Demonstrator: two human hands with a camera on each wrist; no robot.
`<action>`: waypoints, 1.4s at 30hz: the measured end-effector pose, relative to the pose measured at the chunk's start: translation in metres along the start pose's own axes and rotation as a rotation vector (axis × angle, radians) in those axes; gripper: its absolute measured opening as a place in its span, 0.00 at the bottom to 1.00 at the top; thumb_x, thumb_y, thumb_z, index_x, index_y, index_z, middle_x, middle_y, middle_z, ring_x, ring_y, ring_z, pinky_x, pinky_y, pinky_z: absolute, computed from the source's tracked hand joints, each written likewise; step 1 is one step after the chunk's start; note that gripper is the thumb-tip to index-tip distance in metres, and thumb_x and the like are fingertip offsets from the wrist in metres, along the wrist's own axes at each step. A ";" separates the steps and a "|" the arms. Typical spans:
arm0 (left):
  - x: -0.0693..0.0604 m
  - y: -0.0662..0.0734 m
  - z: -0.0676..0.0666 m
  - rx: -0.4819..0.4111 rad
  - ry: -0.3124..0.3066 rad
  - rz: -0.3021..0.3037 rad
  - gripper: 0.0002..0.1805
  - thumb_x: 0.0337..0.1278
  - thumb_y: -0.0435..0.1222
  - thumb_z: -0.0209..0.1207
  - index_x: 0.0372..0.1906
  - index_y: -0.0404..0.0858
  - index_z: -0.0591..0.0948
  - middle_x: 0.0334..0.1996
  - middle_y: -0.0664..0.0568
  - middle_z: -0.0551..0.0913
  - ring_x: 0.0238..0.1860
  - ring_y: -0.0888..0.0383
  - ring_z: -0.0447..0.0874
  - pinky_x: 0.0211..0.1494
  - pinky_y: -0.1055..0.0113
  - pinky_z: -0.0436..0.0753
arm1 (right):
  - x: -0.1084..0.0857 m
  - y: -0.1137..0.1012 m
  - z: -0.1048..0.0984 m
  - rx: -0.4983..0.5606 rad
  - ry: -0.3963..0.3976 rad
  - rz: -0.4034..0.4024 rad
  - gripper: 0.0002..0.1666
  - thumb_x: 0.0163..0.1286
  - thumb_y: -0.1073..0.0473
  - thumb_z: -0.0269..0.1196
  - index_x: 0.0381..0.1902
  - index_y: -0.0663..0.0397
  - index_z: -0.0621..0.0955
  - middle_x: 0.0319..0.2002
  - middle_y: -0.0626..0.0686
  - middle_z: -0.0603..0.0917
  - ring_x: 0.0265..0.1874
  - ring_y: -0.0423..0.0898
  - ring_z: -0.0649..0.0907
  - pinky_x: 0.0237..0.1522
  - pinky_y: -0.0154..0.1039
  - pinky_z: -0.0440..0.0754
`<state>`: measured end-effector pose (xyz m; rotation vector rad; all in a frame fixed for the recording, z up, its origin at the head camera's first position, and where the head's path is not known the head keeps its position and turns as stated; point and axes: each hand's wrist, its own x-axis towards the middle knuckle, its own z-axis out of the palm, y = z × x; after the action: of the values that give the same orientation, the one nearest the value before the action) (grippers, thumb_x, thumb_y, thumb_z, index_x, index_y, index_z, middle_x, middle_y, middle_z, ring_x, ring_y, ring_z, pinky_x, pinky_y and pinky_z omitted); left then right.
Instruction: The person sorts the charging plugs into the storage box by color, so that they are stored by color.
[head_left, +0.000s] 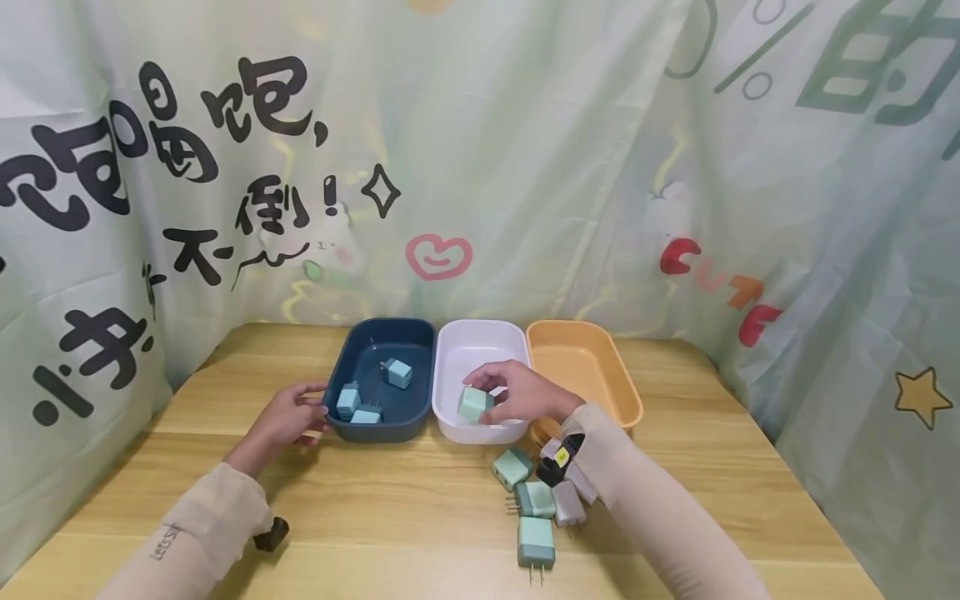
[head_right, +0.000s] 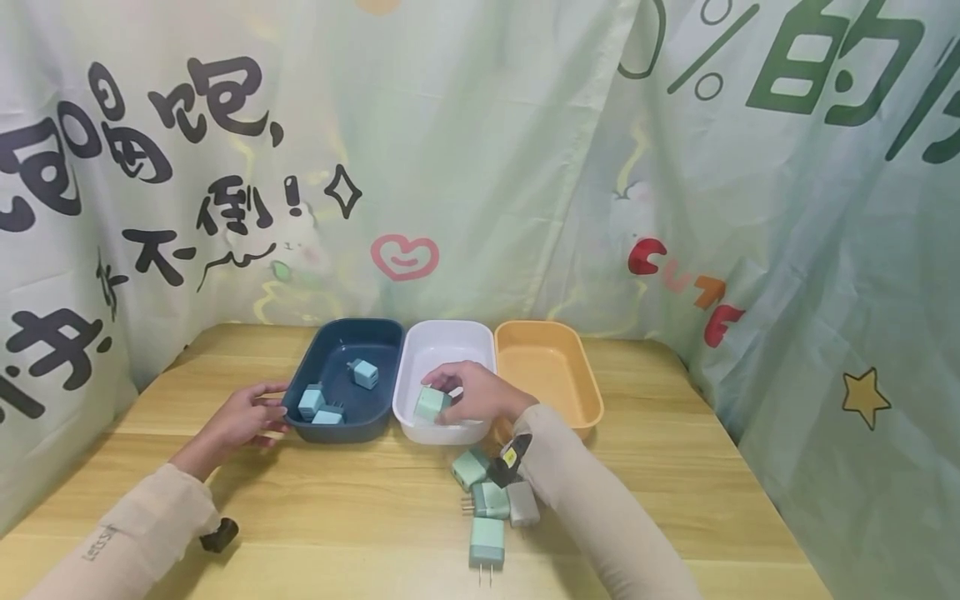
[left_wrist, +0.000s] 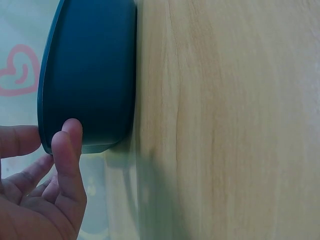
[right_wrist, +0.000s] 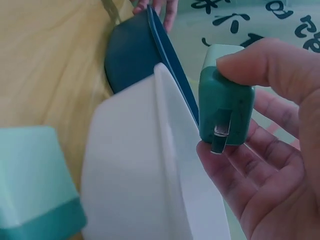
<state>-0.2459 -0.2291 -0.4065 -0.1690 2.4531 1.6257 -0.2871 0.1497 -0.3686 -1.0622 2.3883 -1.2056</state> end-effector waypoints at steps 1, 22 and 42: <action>0.000 0.000 0.000 0.000 -0.002 0.001 0.28 0.66 0.26 0.47 0.71 0.32 0.60 0.57 0.31 0.73 0.38 0.50 0.82 0.33 0.59 0.83 | 0.002 0.001 -0.001 -0.007 0.003 0.009 0.29 0.53 0.66 0.73 0.54 0.58 0.80 0.41 0.51 0.81 0.45 0.49 0.79 0.48 0.43 0.81; -0.001 0.001 -0.001 0.000 0.007 0.000 0.28 0.66 0.26 0.48 0.70 0.31 0.60 0.57 0.30 0.73 0.37 0.50 0.82 0.33 0.59 0.83 | 0.046 0.020 -0.020 -0.080 -0.022 0.119 0.29 0.50 0.64 0.75 0.52 0.56 0.81 0.41 0.49 0.83 0.45 0.48 0.81 0.51 0.41 0.79; 0.001 -0.001 0.001 -0.014 0.019 -0.003 0.28 0.66 0.26 0.47 0.70 0.31 0.61 0.58 0.30 0.72 0.38 0.50 0.82 0.33 0.59 0.83 | 0.064 0.034 -0.029 0.031 -0.059 0.292 0.31 0.48 0.70 0.75 0.53 0.59 0.81 0.45 0.53 0.82 0.49 0.51 0.79 0.44 0.38 0.82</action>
<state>-0.2463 -0.2283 -0.4080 -0.1907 2.4544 1.6476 -0.3633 0.1343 -0.3718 -0.6983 2.3687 -1.0877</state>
